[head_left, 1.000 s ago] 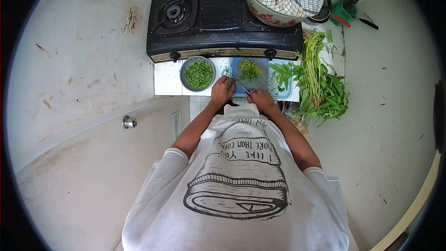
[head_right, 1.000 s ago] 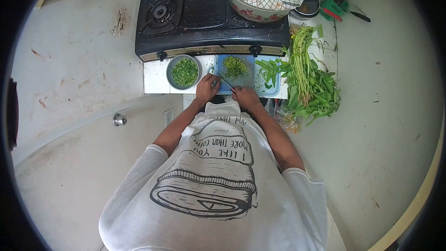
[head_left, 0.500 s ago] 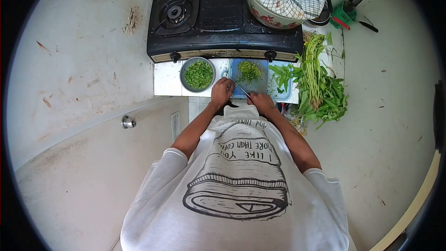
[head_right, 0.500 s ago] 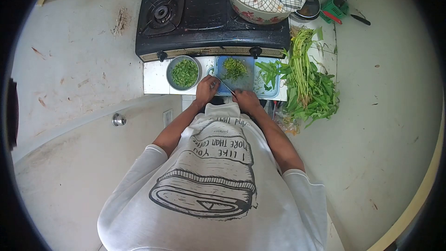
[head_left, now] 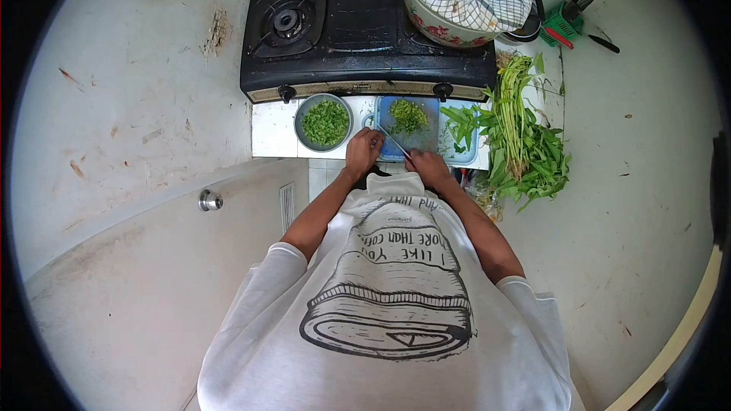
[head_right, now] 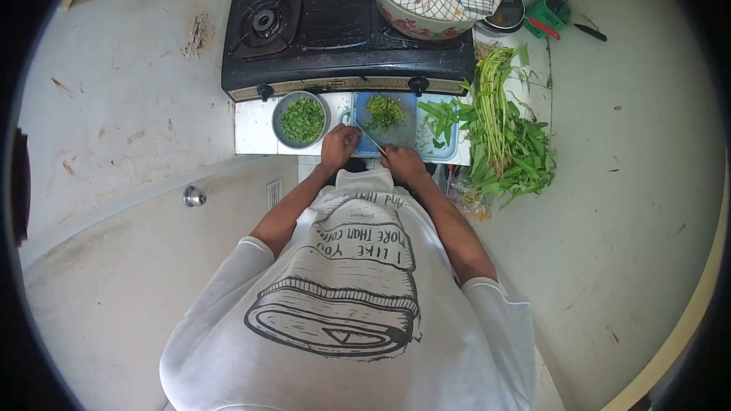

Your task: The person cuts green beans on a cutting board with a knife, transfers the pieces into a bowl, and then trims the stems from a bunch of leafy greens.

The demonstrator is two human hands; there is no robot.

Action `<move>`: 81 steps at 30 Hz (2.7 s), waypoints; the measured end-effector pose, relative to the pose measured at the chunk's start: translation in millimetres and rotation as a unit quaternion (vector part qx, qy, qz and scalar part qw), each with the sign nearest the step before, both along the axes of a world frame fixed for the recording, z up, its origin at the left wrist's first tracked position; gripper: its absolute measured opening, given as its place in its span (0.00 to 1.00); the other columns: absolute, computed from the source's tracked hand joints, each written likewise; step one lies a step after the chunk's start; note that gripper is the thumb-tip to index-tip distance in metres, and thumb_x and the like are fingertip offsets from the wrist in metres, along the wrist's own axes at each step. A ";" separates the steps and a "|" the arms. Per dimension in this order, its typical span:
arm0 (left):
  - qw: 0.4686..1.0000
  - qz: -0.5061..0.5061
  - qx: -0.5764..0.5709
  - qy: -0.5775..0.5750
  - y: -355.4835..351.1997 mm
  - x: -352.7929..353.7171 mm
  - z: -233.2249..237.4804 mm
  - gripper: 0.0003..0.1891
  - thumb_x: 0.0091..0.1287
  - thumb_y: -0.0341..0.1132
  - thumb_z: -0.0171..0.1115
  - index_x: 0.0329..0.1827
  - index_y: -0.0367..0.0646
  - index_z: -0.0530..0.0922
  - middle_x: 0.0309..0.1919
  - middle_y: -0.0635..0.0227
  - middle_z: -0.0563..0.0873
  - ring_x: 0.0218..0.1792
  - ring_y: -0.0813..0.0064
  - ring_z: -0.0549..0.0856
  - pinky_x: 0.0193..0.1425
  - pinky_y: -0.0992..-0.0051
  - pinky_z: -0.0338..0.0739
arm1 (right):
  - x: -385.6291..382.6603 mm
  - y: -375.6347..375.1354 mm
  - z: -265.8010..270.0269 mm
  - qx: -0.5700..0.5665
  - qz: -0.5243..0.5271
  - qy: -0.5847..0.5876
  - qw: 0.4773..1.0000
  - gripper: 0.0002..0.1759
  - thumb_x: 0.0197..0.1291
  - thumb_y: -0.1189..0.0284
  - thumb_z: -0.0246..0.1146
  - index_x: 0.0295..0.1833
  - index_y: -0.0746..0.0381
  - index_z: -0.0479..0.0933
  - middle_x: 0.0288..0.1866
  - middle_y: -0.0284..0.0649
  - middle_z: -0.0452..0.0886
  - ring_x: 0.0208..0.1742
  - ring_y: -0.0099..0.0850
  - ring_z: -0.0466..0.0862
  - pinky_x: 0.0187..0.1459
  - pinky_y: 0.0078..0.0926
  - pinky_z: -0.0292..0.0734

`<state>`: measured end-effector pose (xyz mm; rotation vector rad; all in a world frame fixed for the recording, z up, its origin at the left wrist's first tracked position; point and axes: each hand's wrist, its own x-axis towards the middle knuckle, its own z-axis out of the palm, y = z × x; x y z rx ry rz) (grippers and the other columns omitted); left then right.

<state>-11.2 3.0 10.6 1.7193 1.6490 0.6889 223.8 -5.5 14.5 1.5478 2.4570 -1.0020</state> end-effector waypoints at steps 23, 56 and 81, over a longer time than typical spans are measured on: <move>1.000 -0.008 -0.013 0.014 0.8 5.9 3.1 0.07 0.68 0.31 0.67 0.45 0.45 0.89 0.43 0.61 0.89 0.40 0.54 0.89 0.48 0.60 0.84 | 1.7 1.4 5.0 0.011 -0.051 -0.022 0.998 0.20 0.72 0.58 0.58 0.47 0.67 0.78 0.34 0.59 0.87 0.39 0.58 0.89 0.45 0.56 0.84; 0.999 -0.021 0.018 0.018 11.0 6.1 0.9 0.06 0.60 0.29 0.69 0.39 0.43 0.89 0.37 0.58 0.90 0.40 0.53 0.89 0.48 0.60 0.84 | 3.8 2.6 1.6 -0.012 -0.009 -0.006 1.000 0.21 0.73 0.56 0.57 0.48 0.67 0.79 0.35 0.59 0.88 0.39 0.57 0.89 0.45 0.55 0.85; 0.999 -0.014 0.038 0.036 9.6 6.3 -5.3 0.03 0.60 0.30 0.69 0.36 0.44 0.86 0.34 0.61 0.88 0.31 0.56 0.87 0.42 0.58 0.82 | 1.9 3.7 13.3 -0.036 -0.020 -0.003 0.999 0.21 0.72 0.57 0.58 0.47 0.67 0.80 0.38 0.58 0.88 0.41 0.58 0.89 0.48 0.54 0.84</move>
